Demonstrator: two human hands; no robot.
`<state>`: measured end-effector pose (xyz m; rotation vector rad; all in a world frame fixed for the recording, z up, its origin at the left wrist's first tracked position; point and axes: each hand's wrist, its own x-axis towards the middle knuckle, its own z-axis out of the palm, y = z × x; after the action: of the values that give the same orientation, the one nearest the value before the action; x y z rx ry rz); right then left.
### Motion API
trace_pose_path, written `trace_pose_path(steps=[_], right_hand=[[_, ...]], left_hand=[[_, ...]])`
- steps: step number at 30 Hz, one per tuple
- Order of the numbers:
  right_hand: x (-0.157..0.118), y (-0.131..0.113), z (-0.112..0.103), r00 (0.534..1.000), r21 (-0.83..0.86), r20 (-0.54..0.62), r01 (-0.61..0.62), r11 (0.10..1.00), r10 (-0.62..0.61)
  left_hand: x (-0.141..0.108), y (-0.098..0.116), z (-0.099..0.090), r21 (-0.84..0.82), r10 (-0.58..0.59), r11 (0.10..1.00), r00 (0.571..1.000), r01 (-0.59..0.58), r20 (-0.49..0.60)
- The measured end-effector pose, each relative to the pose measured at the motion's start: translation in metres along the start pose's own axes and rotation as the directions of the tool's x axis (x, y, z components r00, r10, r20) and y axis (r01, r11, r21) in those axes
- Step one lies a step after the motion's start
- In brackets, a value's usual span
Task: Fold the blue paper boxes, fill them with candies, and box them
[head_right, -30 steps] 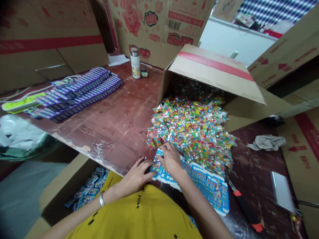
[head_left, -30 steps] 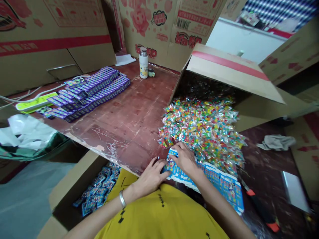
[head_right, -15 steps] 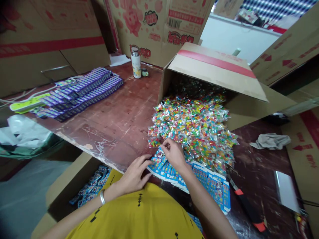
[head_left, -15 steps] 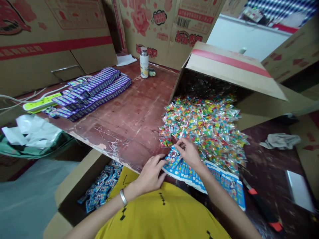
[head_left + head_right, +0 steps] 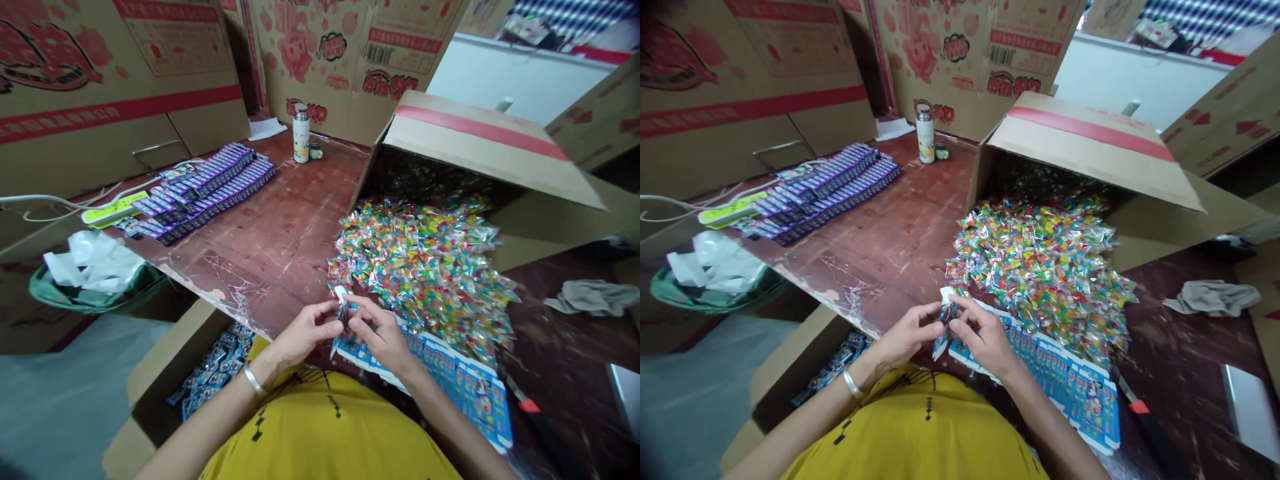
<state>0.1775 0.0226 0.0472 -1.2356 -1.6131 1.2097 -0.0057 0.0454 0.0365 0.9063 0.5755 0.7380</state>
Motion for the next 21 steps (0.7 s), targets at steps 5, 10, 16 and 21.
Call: trace_pose_path(steps=[5, 10, 16, 21], right_hand=[[0.008, -0.007, -0.012, 0.989, 0.024, 0.143, -0.043, 0.999, 0.039], [0.014, -0.002, -0.010, 0.989, 0.093, -0.098, -0.099, 0.991, 0.108], [0.011, 0.012, 0.027, 0.950, 0.063, -0.296, -0.084, 0.994, 0.099], [0.012, 0.017, 0.042, 0.899, 0.090, -0.436, -0.005, 0.996, 0.044]], left_hand=[[-0.007, 0.008, -0.008, 0.068, -0.112, 0.992, 0.991, 0.106, 0.077], [-0.002, 0.002, -0.012, 0.051, -0.056, 0.997, 0.993, 0.062, -0.102], [0.004, -0.013, 0.001, 0.161, 0.192, 0.978, 0.885, -0.135, -0.424], [0.000, -0.014, 0.006, 0.282, 0.283, 0.944, 0.855, -0.169, -0.435]])
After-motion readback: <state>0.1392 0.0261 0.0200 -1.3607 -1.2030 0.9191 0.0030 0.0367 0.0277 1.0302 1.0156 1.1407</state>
